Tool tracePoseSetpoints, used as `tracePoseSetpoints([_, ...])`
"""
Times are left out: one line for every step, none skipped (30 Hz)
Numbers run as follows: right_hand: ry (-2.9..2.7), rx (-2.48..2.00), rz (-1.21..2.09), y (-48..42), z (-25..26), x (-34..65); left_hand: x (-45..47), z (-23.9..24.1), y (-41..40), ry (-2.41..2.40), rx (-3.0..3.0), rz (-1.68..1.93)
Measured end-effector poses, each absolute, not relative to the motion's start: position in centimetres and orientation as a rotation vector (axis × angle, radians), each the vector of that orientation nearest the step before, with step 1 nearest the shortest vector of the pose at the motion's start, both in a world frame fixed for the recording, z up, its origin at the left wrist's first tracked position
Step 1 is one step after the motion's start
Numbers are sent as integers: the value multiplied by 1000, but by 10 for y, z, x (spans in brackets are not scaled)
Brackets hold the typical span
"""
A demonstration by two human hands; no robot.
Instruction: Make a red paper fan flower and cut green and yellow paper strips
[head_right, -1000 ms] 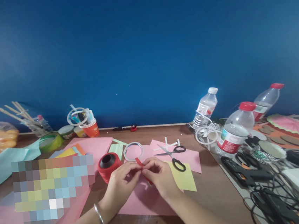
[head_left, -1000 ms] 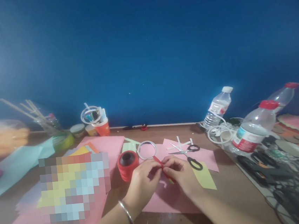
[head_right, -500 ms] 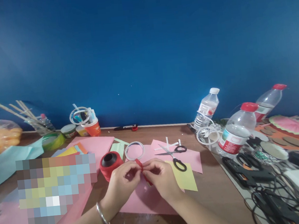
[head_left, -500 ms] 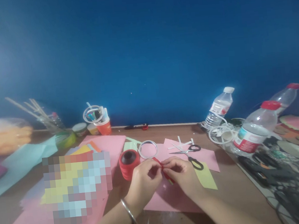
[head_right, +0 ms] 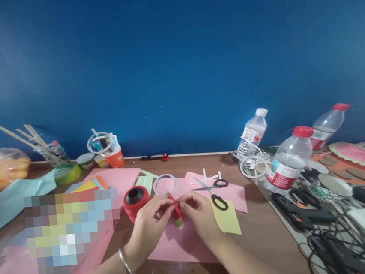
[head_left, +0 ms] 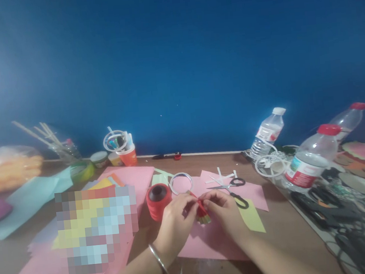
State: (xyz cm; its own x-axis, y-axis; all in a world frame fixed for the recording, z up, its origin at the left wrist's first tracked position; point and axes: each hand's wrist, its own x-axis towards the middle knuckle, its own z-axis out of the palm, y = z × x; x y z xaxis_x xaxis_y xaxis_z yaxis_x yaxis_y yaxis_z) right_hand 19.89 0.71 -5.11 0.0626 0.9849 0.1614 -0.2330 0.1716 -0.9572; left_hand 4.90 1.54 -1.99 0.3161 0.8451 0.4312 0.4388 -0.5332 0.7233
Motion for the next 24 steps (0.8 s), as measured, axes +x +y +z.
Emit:
tracePoseSetpoints([-1093,-937,1156,7,-51,199,49,-19,16,1120,2132,1130])
tracePoseSetpoints([-1117,-953,1141,6,-50,199,48,-19,16,1107,2158,1131])
tracePoseSetpoints([-1147,-977,1117,5,-48,199,48,-18,16,1093,2183,1126])
tracePoseSetpoints([-1179,-1007,1084,4,-46,199,47,-18,16,1085,2207,1114])
tracePoseSetpoints([-1208,-1036,1047,3,-44,198,47,-18,16,1087,2228,1100])
tracePoseSetpoints([-1233,-1059,1014,2,-42,198,47,-18,16,1097,2245,1087])
tracePoseSetpoints([-1254,-1075,993,0,-40,198,47,-18,16,1107,2259,1074])
tracePoseSetpoints([-1272,-1083,982,-1,-38,197,47,-18,16,1113,2274,1061])
tracePoseSetpoints([-1287,-1084,978,-1,-37,196,47,-18,16,1118,2288,1045])
tracePoseSetpoints([-1299,-1080,979,-2,-36,196,47,-18,15,1122,2301,1029])
tracePoseSetpoints([-1311,-1074,983,-2,-36,195,48,-18,15,1124,2313,1015])
tracePoseSetpoints([-1318,-1067,984,-2,-37,195,48,-18,15,1124,2322,1004])
tracePoseSetpoints([-1321,-1062,980,-2,-37,195,48,-18,14,1123,2326,997])
tracePoseSetpoints([-1322,-1058,977,-1,-38,194,48,-19,14,1122,2323,998])
tracePoseSetpoints([-1322,-1056,974,-1,-39,194,48,-19,14,1122,2313,1005])
tracePoseSetpoints([-1321,-1055,974,0,-40,194,48,-20,15,1124,2297,1014])
tracePoseSetpoints([-1321,-1055,979,0,-41,195,48,-21,15,1126,2275,1024])
tracePoseSetpoints([-1319,-1055,985,1,-41,195,49,-22,15,1130,2251,1034])
tracePoseSetpoints([-1318,-1055,990,1,-41,195,49,-24,16,1134,2226,1043])
tracePoseSetpoints([-1318,-1052,992,1,-41,194,49,-25,16,1135,2204,1050])
tracePoseSetpoints([-1321,-1049,992,1,-40,194,49,-26,16,1134,2186,1056])
tracePoseSetpoints([-1324,-1046,990,1,-39,193,49,-27,17,1133,2169,1064])
tracePoseSetpoints([-1326,-1045,985,0,-38,193,49,-27,17,1131,2155,1070])
tracePoseSetpoints([-1332,-1047,981,0,-38,192,49,-27,17,1131,2140,1071])
